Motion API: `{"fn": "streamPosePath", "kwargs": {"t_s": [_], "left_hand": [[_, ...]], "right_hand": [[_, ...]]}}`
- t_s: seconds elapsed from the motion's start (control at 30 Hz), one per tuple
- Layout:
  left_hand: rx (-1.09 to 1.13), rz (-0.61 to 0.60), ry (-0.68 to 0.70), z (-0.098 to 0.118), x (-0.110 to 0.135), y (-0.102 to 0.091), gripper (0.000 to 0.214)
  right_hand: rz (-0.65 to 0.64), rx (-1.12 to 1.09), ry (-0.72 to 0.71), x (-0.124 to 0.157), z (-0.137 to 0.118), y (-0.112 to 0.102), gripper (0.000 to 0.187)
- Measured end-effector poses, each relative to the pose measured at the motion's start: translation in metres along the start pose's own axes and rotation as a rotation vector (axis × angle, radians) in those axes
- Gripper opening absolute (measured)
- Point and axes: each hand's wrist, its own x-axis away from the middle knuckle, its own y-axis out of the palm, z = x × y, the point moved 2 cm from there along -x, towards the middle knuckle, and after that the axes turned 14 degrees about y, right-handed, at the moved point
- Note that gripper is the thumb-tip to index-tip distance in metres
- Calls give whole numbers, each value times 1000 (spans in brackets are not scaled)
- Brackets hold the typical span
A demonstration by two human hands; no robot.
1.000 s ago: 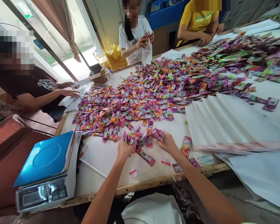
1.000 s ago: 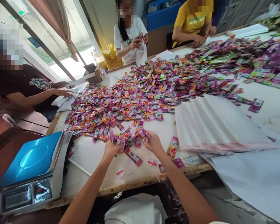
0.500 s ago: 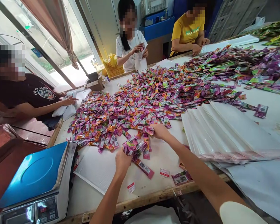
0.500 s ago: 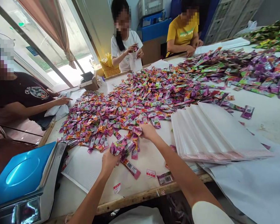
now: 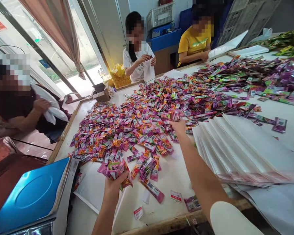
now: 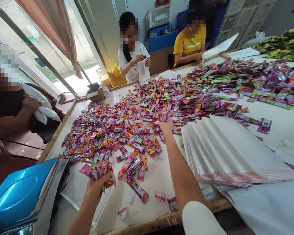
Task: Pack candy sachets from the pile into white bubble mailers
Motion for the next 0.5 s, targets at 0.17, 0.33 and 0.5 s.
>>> {"fn": "streamPosePath", "kwargs": {"t_s": [0.17,0.33,0.5], "left_hand": [[184,47,-139,-13,13,-1,46],[184,107,-175,-31,20,-6,47],[181,129,-235,-35,14,-13,61]], "right_hand": [[-70,179,-116,-16,-19,28,28],[-85,457,-231,-15,-19,44,37],[-139,485,-302,-20,-25,38,34]]}}
